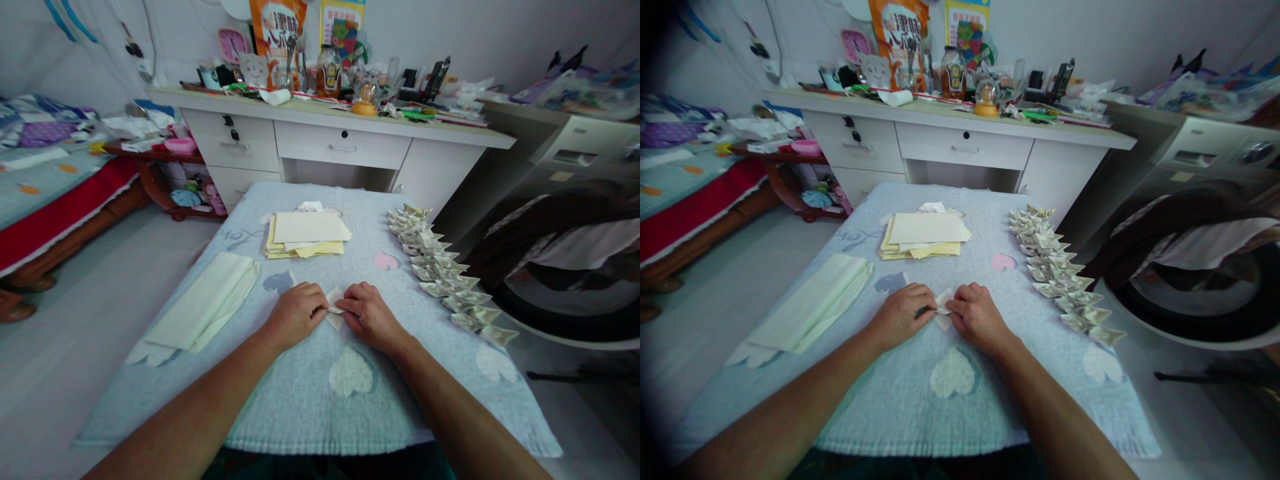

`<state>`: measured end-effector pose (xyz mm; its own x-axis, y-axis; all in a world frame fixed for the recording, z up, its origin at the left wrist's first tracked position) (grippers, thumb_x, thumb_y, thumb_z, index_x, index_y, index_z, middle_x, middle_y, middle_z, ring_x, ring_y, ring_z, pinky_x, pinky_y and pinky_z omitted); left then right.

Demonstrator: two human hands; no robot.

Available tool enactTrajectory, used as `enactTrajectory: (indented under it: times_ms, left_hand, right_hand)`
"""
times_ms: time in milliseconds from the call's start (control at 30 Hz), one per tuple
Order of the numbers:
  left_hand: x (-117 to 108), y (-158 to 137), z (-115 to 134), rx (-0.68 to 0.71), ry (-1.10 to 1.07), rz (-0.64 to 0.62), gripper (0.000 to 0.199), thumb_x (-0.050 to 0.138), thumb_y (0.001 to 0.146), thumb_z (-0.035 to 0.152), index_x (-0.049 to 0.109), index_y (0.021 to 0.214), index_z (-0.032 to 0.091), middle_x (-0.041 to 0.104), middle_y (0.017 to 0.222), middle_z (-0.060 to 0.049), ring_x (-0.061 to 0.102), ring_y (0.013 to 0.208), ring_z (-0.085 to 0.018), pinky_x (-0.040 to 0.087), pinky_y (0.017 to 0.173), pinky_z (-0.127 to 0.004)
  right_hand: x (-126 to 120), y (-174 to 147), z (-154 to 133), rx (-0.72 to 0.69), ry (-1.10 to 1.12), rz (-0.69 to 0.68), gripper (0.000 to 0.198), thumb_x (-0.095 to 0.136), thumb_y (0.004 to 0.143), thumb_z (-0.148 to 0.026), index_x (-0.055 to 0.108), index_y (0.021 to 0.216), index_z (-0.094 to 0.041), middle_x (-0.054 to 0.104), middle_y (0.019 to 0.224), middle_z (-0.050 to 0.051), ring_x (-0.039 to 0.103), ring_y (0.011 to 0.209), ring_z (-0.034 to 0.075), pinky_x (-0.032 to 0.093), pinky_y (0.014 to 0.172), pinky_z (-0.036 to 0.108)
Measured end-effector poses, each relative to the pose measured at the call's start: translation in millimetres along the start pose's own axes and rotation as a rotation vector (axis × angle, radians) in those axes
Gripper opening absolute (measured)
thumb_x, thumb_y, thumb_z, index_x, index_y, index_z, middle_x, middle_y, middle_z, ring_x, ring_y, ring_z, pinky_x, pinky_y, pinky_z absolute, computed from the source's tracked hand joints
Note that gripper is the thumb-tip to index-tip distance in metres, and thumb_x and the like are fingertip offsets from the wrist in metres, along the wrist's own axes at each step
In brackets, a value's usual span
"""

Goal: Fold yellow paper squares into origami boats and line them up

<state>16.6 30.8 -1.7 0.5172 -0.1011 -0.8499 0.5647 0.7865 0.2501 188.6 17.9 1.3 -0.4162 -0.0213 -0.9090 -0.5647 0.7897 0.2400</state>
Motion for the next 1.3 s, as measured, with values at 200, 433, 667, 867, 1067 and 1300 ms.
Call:
enactTrajectory:
  times_ms: [200,433,667,867,1067,1300]
  left_hand:
    - [0.9,1.4,1.5,-0.020,-0.057,0.033,0.010,0.064,0.080,0.015,0.065,0.088,0.020,0.064,0.086,-0.002,0.056,0.088,-0.018,0.042,0.078,-0.030]
    - [7.2,3.4,-1.9,0.009,-0.066,-0.003,0.013,0.056,0.089,0.021,0.069,0.089,0.020,0.068,0.085,-0.002,0.057,0.085,-0.017,0.043,0.079,-0.030]
    - [4.8,6.0,-2.4,-0.070,-0.094,-0.008,0.011,0.058,0.086,0.021,0.068,0.081,0.019,0.066,0.081,-0.003,0.058,0.082,-0.017,0.042,0.075,-0.029]
    - [5.7,6.6,-1.9,-0.150,-0.041,-0.004,0.013,0.056,0.087,0.026,0.066,0.082,0.022,0.067,0.083,-0.001,0.055,0.085,-0.019,0.036,0.078,-0.033]
    - [3.6,5.6,-2.7,-0.242,0.001,-0.001,0.015,0.057,0.086,0.031,0.066,0.078,0.022,0.066,0.082,-0.001,0.053,0.089,-0.021,0.032,0.080,-0.036]
    - [3.7,4.4,-4.7,-0.327,0.068,0.055,0.020,0.062,0.081,0.037,0.066,0.070,0.022,0.062,0.088,-0.003,0.049,0.094,-0.024,0.033,0.081,-0.038]
  right_hand:
    - [-1.0,0.3,-2.0,0.007,-0.011,-0.010,0.015,0.055,0.091,-0.019,0.070,0.095,-0.022,0.058,0.089,0.005,0.047,0.087,0.019,0.033,0.076,0.032]
    - [2.2,-0.5,7.3,0.082,0.155,0.064,0.011,0.060,0.084,-0.012,0.062,0.093,-0.017,0.059,0.085,0.003,0.049,0.083,0.017,0.037,0.076,0.030]
    - [-2.1,-1.5,13.1,0.176,0.170,0.058,0.002,0.067,0.083,-0.019,0.065,0.082,-0.018,0.058,0.092,0.005,0.048,0.088,0.019,0.036,0.080,0.033]
    - [-4.2,-1.8,14.5,0.247,0.171,0.023,0.005,0.062,0.085,-0.020,0.066,0.083,-0.019,0.057,0.092,0.005,0.047,0.090,0.019,0.034,0.081,0.033]
    - [-4.9,-3.0,16.8,0.331,0.160,0.022,0.004,0.063,0.082,-0.021,0.063,0.079,-0.018,0.055,0.089,0.005,0.046,0.090,0.020,0.033,0.081,0.033]
    - [-2.2,-2.0,19.2,0.360,0.120,-0.013,0.010,0.059,0.086,-0.021,0.065,0.079,-0.019,0.056,0.091,0.005,0.045,0.089,0.020,0.032,0.081,0.034]
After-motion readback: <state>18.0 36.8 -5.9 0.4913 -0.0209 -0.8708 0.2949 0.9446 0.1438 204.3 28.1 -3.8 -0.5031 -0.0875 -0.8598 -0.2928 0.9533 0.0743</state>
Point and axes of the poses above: each hand's wrist, its own y-axis towards the middle knuckle, its own x-axis out of the palm, z = x × y, the point moved 3 cm from there along y, towards the middle knuckle
